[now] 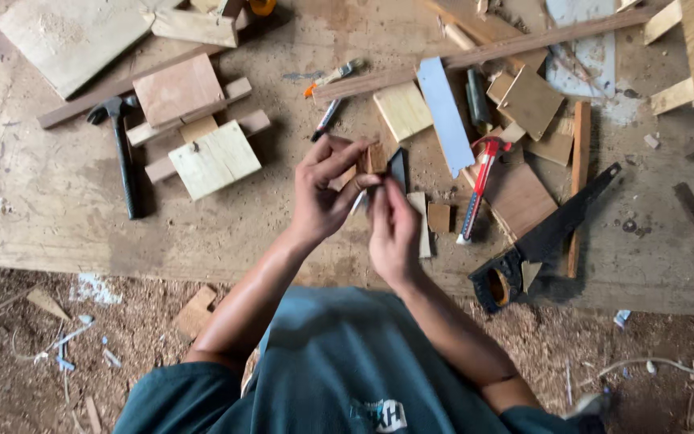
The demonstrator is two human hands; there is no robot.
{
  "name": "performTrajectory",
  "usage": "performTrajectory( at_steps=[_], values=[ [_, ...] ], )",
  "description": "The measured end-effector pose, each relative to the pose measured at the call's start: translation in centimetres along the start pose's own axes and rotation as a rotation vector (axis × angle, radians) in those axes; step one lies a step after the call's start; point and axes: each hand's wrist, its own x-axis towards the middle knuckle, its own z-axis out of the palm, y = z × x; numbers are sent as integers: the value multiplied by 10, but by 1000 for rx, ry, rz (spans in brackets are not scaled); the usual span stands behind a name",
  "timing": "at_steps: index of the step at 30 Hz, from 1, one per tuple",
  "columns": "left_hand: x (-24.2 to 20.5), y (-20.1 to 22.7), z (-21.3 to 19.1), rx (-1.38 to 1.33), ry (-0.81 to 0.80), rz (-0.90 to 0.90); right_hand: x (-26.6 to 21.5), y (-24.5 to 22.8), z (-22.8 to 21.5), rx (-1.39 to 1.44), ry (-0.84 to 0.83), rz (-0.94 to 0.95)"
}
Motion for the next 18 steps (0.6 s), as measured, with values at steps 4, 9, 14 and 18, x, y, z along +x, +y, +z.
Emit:
performTrajectory(
  at_steps=[4, 9, 14, 18],
  values=[
    [-6, 0, 3, -25, 22, -35, -9, -1, -2, -46, 50, -111],
    [-8, 6, 0, 48, -12, 7, -12, -2, 0, 1, -18, -62],
    [-10, 15, 4, -17, 13, -17, -12, -3, -10, -10, 8, -127],
    [-14, 21, 10, -58, 1, -65, -26, -12, -15, 91, -18, -1]
  ],
)
